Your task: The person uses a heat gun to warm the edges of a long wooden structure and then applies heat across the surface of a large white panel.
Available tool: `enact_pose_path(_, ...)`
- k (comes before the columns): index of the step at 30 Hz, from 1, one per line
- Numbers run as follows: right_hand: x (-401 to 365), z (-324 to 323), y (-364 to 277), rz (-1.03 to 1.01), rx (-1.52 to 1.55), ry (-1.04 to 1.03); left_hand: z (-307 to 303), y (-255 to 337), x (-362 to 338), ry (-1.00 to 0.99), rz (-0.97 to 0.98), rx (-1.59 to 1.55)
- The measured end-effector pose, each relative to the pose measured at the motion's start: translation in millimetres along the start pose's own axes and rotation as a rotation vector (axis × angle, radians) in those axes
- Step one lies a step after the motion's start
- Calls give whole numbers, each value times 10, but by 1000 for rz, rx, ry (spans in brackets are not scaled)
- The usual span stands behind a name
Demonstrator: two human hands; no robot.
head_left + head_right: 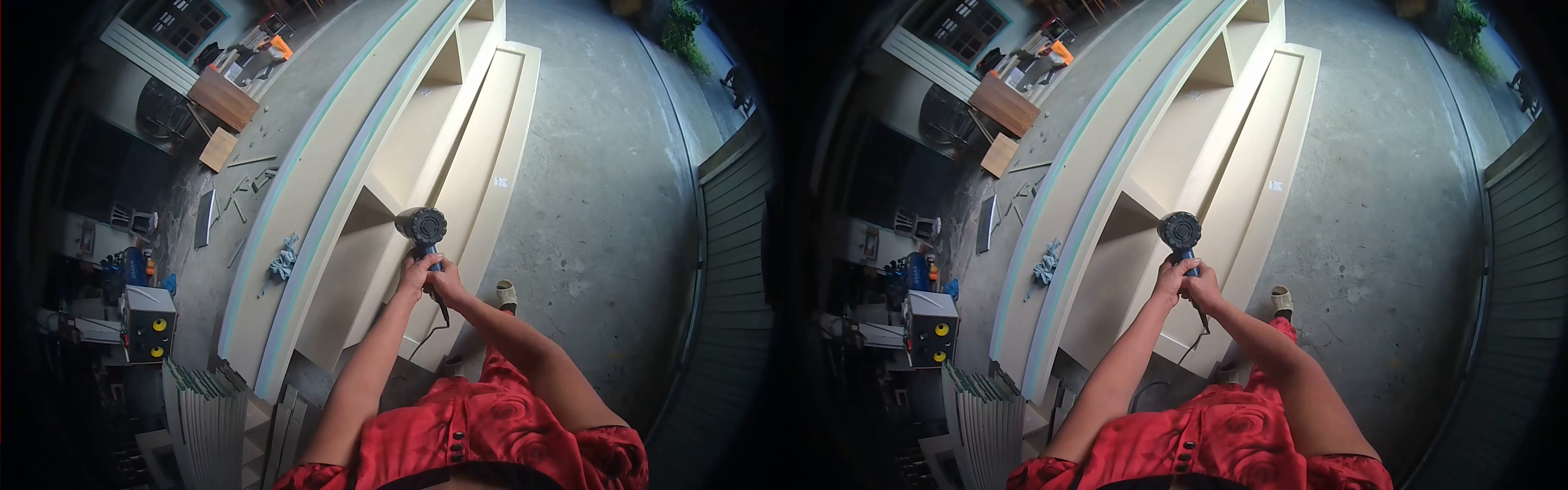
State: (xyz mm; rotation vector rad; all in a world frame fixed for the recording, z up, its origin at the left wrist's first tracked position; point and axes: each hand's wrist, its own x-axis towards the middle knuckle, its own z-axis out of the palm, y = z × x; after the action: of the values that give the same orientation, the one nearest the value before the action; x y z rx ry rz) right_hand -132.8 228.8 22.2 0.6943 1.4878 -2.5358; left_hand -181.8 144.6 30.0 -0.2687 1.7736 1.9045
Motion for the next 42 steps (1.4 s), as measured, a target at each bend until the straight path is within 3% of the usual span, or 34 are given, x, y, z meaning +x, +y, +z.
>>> enact_pose_path(12, 1142, -756, -746, 100, -179, -135, 828, 232, 1033, 143, -20, -100)
enact_pose_path(21, 1466, -762, -733, 167, -204, -197, 771, 192, 1297, 245, -61, -113)
enact_pose_path(42, 1574, -695, -726, 227, -233, -208, 661, 177, 1388, 239, -97, -148)
